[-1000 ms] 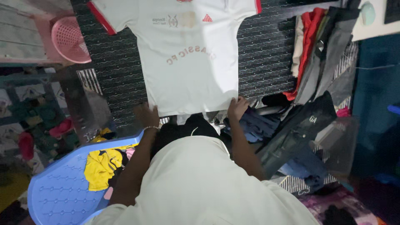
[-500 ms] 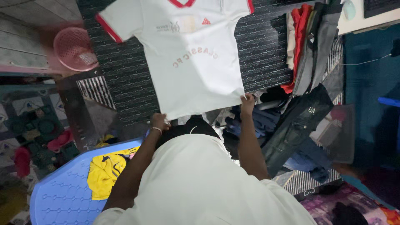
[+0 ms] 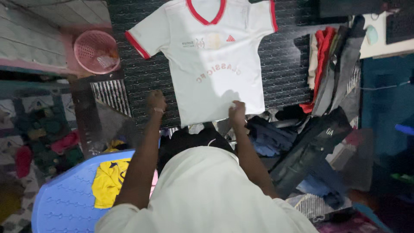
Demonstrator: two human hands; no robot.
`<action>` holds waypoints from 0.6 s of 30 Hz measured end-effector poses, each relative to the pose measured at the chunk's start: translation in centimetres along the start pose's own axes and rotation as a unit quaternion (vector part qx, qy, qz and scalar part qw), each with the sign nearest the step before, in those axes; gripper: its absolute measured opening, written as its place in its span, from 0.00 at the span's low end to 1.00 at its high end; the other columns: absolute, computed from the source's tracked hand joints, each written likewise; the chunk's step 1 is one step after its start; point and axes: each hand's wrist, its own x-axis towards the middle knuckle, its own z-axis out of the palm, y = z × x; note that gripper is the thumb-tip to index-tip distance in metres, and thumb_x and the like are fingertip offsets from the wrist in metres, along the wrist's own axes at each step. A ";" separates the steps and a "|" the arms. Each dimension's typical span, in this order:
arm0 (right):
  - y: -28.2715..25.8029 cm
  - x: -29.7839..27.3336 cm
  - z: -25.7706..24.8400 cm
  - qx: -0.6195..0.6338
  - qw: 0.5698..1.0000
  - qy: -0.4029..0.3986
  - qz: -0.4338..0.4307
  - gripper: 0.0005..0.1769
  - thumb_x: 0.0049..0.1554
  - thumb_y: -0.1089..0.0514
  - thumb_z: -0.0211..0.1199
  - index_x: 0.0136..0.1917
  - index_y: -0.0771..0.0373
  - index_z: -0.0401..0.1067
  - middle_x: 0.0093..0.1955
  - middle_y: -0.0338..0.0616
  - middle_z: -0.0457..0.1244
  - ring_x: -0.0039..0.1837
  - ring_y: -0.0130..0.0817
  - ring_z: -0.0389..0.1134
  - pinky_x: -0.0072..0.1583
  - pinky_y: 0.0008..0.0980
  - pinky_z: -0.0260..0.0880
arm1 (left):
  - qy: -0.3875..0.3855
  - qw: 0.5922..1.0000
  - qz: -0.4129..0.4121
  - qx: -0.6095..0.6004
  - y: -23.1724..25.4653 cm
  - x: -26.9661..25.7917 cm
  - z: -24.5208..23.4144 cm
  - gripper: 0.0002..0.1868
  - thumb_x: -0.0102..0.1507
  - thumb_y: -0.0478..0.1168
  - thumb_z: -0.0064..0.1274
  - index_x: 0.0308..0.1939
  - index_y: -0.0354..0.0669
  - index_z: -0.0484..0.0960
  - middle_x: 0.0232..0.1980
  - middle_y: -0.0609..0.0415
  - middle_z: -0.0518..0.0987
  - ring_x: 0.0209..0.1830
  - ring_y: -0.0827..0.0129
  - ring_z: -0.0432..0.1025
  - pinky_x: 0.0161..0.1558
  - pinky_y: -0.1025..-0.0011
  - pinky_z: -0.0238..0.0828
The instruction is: The person folds several items of clothing, including a white jersey and a blue cloth, by hand on a dark table surface and then places them one at a time onto a white shelf.
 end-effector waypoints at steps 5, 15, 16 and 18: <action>-1.2 -0.6 2.1 0.006 0.986 -0.157 -0.063 0.13 0.54 0.59 0.63 0.52 0.65 0.71 0.51 0.58 0.63 0.56 0.60 0.63 0.57 0.53 0.65 | 0.193 0.951 0.142 0.196 9.8 8.1 -0.4 0.19 0.66 0.52 0.51 0.47 0.41 0.83 0.42 0.45 0.81 0.39 0.53 0.75 0.39 0.54 0.73; 0.6 2.5 2.9 0.065 0.964 -0.259 -0.004 0.13 0.54 0.52 0.66 0.44 0.64 0.72 0.44 0.55 0.64 0.51 0.56 0.66 0.53 0.53 0.66 | 0.290 0.915 0.093 0.263 16.2 14.8 1.1 0.30 0.47 0.56 0.67 0.45 0.40 0.82 0.46 0.39 0.82 0.45 0.41 0.78 0.41 0.45 0.76; 0.6 2.4 3.0 0.022 0.965 -0.233 -0.120 0.10 0.57 0.54 0.65 0.43 0.64 0.71 0.46 0.55 0.65 0.51 0.55 0.66 0.53 0.53 0.66 | 0.242 0.934 0.088 0.249 15.8 16.3 1.1 0.22 0.53 0.49 0.63 0.44 0.40 0.83 0.44 0.38 0.82 0.45 0.43 0.79 0.43 0.48 0.77; 0.7 2.0 3.1 -0.022 0.950 -0.207 -0.232 0.09 0.59 0.56 0.64 0.42 0.63 0.70 0.48 0.54 0.65 0.51 0.55 0.66 0.54 0.52 0.66 | 0.192 0.949 0.080 0.236 15.4 17.3 1.4 0.13 0.58 0.43 0.58 0.43 0.40 0.83 0.42 0.37 0.82 0.46 0.45 0.79 0.45 0.51 0.78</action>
